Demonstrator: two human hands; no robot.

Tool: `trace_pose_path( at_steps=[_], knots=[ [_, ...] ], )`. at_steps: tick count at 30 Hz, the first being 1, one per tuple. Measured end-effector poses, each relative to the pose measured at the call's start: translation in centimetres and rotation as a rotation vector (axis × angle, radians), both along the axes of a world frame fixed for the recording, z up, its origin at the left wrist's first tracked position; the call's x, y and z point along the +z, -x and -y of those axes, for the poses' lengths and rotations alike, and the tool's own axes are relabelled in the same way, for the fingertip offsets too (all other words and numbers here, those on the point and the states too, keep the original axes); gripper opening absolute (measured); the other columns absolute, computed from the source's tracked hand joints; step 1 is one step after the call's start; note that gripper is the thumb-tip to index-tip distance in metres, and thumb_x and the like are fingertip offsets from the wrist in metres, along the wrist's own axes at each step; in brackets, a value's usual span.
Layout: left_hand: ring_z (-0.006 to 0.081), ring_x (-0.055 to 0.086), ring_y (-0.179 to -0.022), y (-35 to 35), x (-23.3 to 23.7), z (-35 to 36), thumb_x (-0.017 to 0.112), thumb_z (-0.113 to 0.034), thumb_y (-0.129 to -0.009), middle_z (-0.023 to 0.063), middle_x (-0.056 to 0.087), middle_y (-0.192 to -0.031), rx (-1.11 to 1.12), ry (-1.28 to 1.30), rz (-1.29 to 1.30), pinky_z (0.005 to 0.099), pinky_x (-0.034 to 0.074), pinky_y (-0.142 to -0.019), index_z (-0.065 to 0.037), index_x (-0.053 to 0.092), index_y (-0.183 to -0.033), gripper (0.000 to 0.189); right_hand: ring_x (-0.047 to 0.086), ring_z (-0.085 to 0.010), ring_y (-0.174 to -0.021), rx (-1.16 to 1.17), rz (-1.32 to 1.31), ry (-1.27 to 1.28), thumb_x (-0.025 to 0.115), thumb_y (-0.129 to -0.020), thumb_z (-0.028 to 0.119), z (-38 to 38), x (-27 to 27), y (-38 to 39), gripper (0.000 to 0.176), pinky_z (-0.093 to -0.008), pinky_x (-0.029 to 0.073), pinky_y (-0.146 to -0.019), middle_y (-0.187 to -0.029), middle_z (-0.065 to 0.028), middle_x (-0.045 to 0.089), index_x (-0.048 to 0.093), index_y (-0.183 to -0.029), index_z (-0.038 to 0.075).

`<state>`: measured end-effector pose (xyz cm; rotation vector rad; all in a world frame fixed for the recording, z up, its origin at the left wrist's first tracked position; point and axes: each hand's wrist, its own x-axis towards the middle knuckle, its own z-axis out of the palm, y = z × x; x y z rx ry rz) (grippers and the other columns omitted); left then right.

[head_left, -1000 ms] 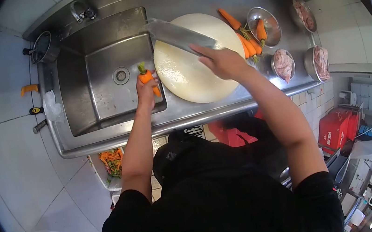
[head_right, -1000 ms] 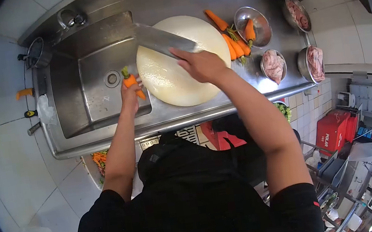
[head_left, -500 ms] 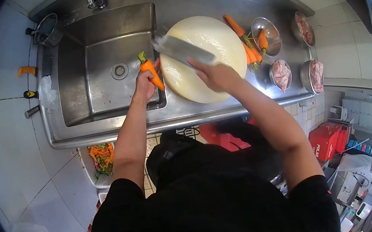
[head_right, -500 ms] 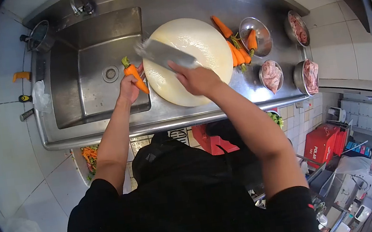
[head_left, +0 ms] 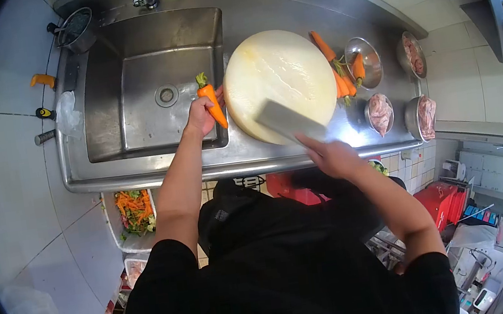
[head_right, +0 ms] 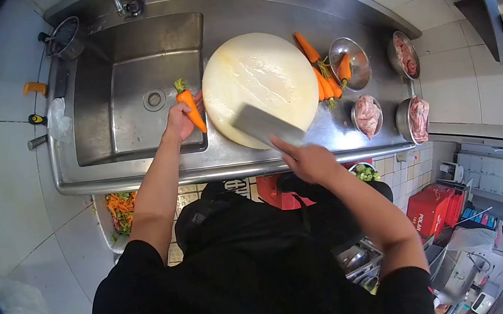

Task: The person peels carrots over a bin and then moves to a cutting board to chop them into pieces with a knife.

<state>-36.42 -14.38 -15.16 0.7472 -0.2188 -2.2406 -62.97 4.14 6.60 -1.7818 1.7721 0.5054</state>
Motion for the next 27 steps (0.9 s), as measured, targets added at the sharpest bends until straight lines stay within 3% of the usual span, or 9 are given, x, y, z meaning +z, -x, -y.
trace_pose_path(
  at_steps=[1, 7, 9, 13, 16, 18, 21, 24, 27],
  knots=[
    [0.0286, 0.044, -0.134, 0.1, 0.1, -0.3, 0.047, -0.013, -0.071, 0.0183, 0.049, -0.141, 0.001, 0.017, 0.030, 0.0387, 0.029, -0.118, 0.011, 0.037, -0.140, 0.073, 0.067, -0.0417, -0.078, 0.005, 0.037, 0.070, 0.047, -0.100, 0.037, 2.7, -0.7, -1.5, 0.051, -0.0525, 0.054, -0.074, -0.082, -0.0201, 0.069, 0.035, -0.150, 0.039],
    [0.0313, 0.049, -0.129, -0.8, -0.6, 1.2, 0.047, -0.006, -0.073, 0.0190, 0.054, -0.135, 0.020, -0.044, 0.003, 0.0408, 0.036, -0.112, -0.003, 0.031, -0.148, 0.077, 0.066, -0.0422, -0.083, -0.036, 0.238, 0.356, 0.049, -0.099, 0.038, 11.5, -1.4, -4.7, 0.044, -0.0520, 0.052, -0.079, -0.090, -0.0194, 0.071, 0.047, -0.143, 0.034],
    [0.0312, 0.050, -0.129, -0.8, 0.5, 2.6, 0.047, -0.006, -0.075, 0.0199, 0.054, -0.136, -0.005, 0.157, 0.336, 0.0390, 0.038, -0.110, 0.000, 0.032, -0.147, 0.073, 0.067, -0.0407, -0.085, -0.101, 0.179, 0.403, 0.052, -0.098, 0.037, 6.1, -0.3, 1.8, 0.046, -0.0513, 0.053, -0.078, -0.091, -0.0186, 0.071, 0.047, -0.143, 0.035],
    [0.0284, 0.047, -0.133, 1.0, 2.4, 6.4, 0.057, -0.004, -0.079, 0.0200, 0.051, -0.141, -0.083, 0.380, 0.523, 0.0362, 0.040, -0.107, 0.002, 0.040, -0.139, 0.063, 0.067, -0.0418, -0.075, -0.158, -0.049, 0.272, 0.054, -0.098, 0.035, -2.4, 0.8, 10.4, 0.049, -0.0523, 0.052, -0.070, -0.081, -0.0220, 0.069, 0.044, -0.145, 0.038],
    [0.0228, 0.059, -0.113, 2.9, 3.0, 7.2, 0.066, -0.008, -0.079, 0.0146, 0.062, -0.122, -0.144, 0.427, 0.591, 0.0345, 0.048, -0.094, 0.002, 0.051, -0.128, 0.052, 0.066, -0.0423, -0.071, -0.073, -0.183, 0.194, 0.053, -0.098, 0.035, -3.8, 0.2, 13.2, 0.050, -0.0522, 0.052, -0.067, -0.080, -0.0221, 0.068, 0.043, -0.146, 0.038],
    [0.0177, 0.064, -0.092, 3.5, 3.4, 6.8, 0.071, -0.009, -0.076, 0.0061, 0.066, -0.102, -0.155, 0.367, 0.644, 0.0314, 0.051, -0.085, -0.003, 0.063, -0.116, 0.040, 0.067, -0.0425, -0.074, -0.056, -0.134, 0.134, 0.053, -0.098, 0.037, -2.1, -0.8, 13.2, 0.050, -0.0523, 0.053, -0.069, -0.085, -0.0224, 0.069, 0.042, -0.146, 0.039],
    [0.0176, 0.064, -0.095, 3.5, 3.7, 5.4, 0.070, -0.007, -0.077, 0.0068, 0.066, -0.106, -0.166, 0.350, 0.698, 0.0314, 0.051, -0.087, -0.002, 0.062, -0.119, 0.043, 0.067, -0.0426, -0.081, 0.060, 0.069, 0.341, 0.049, -0.099, 0.040, 6.0, -4.4, 9.7, 0.047, -0.0525, 0.055, -0.075, -0.096, -0.0214, 0.070, 0.043, -0.145, 0.041],
    [0.0174, 0.064, -0.099, 3.5, 4.8, 3.0, 0.070, -0.007, -0.079, 0.0071, 0.067, -0.111, -0.086, 0.387, 0.696, 0.0307, 0.050, -0.090, -0.002, 0.061, -0.122, 0.045, 0.066, -0.0390, -0.096, 0.041, 0.121, 0.299, 0.045, -0.100, 0.042, 15.9, -2.7, 2.6, 0.045, -0.0498, 0.052, -0.085, -0.106, -0.0198, 0.069, 0.046, -0.145, 0.035],
    [0.0168, 0.063, -0.104, 3.2, 3.2, 0.5, 0.071, -0.007, -0.080, 0.0073, 0.066, -0.116, -0.012, 0.394, 0.680, 0.0300, 0.048, -0.093, -0.001, 0.060, -0.125, 0.047, 0.066, -0.0389, -0.094, 0.042, 0.168, 0.326, 0.043, -0.101, 0.042, 17.5, -0.8, 0.0, 0.044, -0.0495, 0.051, -0.086, -0.104, -0.0192, 0.069, 0.046, -0.144, 0.035]
  ],
)
